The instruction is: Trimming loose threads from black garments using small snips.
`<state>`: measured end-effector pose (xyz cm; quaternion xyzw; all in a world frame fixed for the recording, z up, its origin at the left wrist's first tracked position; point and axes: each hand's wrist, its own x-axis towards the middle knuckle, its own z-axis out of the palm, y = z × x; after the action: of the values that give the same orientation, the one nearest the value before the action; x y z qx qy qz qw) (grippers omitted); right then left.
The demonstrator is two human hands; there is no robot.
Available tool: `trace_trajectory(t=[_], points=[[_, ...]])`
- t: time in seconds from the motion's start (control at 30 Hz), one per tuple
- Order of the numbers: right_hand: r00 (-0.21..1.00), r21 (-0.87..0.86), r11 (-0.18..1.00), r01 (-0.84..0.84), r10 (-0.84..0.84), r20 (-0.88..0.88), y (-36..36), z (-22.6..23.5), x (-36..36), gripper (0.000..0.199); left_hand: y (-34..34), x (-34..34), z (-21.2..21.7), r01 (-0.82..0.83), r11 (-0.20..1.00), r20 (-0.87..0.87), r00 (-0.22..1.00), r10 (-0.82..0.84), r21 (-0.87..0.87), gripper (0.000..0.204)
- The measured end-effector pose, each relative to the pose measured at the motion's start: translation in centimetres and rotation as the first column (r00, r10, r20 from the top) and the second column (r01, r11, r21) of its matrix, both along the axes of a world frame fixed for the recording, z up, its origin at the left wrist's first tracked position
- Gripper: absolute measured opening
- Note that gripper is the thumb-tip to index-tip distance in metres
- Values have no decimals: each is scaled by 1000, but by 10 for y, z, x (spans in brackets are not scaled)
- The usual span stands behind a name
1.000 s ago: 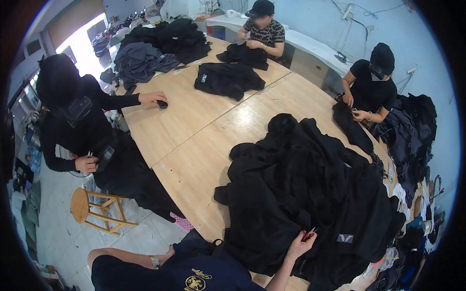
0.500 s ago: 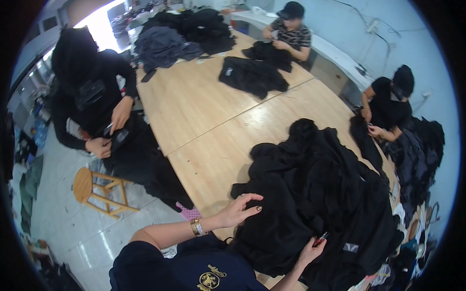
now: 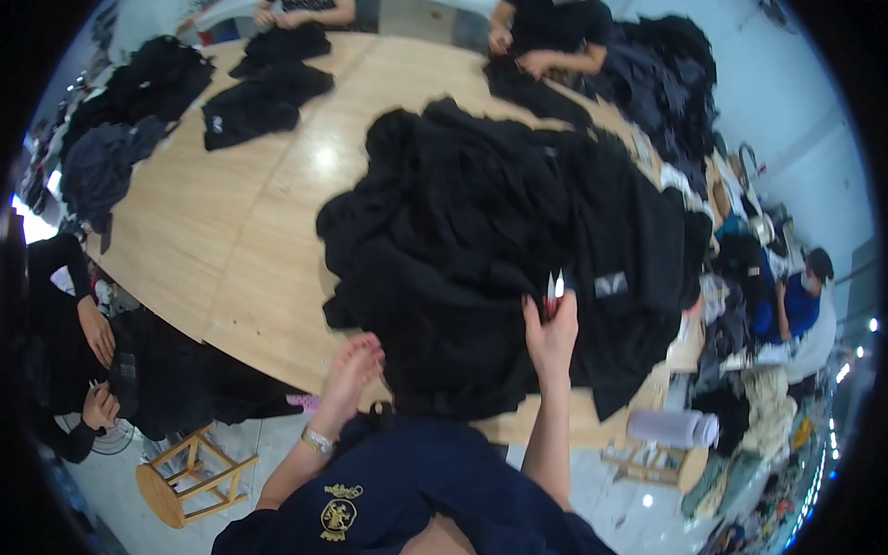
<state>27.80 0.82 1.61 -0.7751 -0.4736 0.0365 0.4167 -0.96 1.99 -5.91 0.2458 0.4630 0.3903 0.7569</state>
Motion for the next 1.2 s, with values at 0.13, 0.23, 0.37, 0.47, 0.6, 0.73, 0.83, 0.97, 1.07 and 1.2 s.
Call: trace_trajectory(t=[0.13, 0.23, 0.37, 0.47, 0.6, 0.73, 0.83, 0.97, 1.07, 1.2], points=[[999, 84, 996, 12, -16, 42, 8, 16, -13, 28, 12, -14, 0, -145, 989, 148, 978, 148, -28, 26], [999, 114, 993, -11, 5, 48, 7, 23, -26, 28, 9, -19, -10, -171, 985, 66, 983, 170, 9, 27], [992, 94, 993, -68, 77, -98, -4, 25, -35, 20, 5, -15, -29, -150, 989, -54, 987, 149, -3, 26], [982, 67, 993, -92, 102, -157, -13, 22, -38, 18, 8, -11, -37, -127, 992, -19, 992, 127, -26, 24], [959, 115, 989, -99, 125, -253, -14, 21, -47, 12, 18, -2, -36, -149, 989, -110, 983, 150, 21, 17], [947, 93, 966, -243, 257, -194, -6, 10, -63, 20, 25, -3, -41, -119, 988, -59, 990, 125, 99, 20], [887, 117, 896, -429, 393, 242, 13, -3, -70, 28, 25, 14, -5, -182, 976, 52, 983, 177, 120, 16], [901, 98, 896, -432, 432, 27, 26, -25, -74, 20, 20, 6, -5, -247, 956, 120, 966, 229, 161, 16], [902, 353, 916, -192, 306, -303, 24, -24, -67, 9, 22, 0, 4, -290, 946, 161, 950, 266, 147, 14], [808, 509, 859, 56, 260, -528, 9, -6, -41, 21, 18, -16, 1, -338, 928, 128, 939, 320, 156, 16]])
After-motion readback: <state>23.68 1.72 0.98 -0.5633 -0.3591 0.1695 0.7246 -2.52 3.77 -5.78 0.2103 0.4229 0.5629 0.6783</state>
